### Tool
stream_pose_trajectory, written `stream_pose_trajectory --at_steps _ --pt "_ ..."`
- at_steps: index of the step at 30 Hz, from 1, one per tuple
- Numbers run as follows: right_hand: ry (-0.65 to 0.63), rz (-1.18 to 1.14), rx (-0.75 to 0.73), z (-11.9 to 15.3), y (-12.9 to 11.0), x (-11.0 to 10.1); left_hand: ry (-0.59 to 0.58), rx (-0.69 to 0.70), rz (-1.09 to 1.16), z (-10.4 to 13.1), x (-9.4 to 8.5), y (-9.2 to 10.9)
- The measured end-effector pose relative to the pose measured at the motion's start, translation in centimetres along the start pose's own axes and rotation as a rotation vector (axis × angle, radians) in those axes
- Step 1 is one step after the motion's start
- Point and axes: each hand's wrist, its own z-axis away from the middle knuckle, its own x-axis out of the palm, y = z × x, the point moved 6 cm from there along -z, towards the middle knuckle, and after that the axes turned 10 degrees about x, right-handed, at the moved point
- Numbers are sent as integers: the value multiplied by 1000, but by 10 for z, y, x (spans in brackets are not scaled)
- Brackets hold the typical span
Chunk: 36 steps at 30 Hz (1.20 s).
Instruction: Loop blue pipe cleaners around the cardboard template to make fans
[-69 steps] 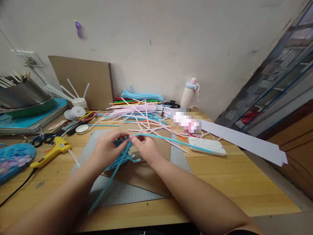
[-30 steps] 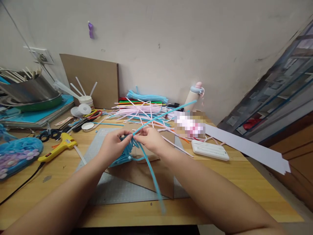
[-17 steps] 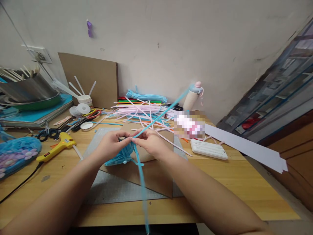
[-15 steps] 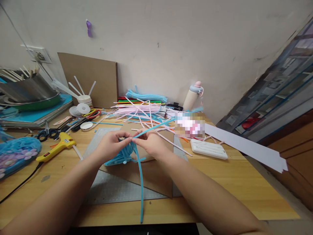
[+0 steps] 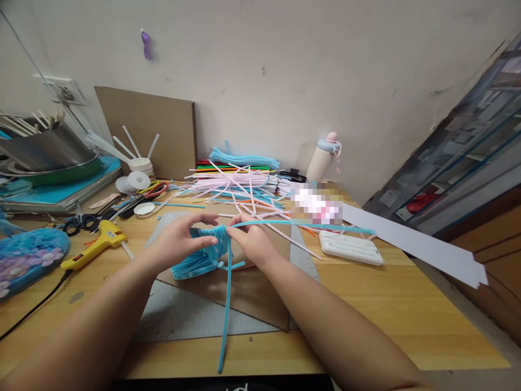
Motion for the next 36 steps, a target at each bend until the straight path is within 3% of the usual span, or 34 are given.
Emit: stream_pose_trajectory --at_steps 5,10,18,27,36 --pt "-7 -99 10 -1 7 0 -10 -27 -58 5 -5 -10" --pt "-171 -218 61 4 8 13 -23 -44 51 5 3 -3" --pt "-254 -418 193 7 14 22 35 -71 74 9 7 1" --pt "-179 -303 110 7 12 17 61 10 30 8 12 7" --pt "-127 -144 32 6 12 13 8 45 -64 8 15 10"
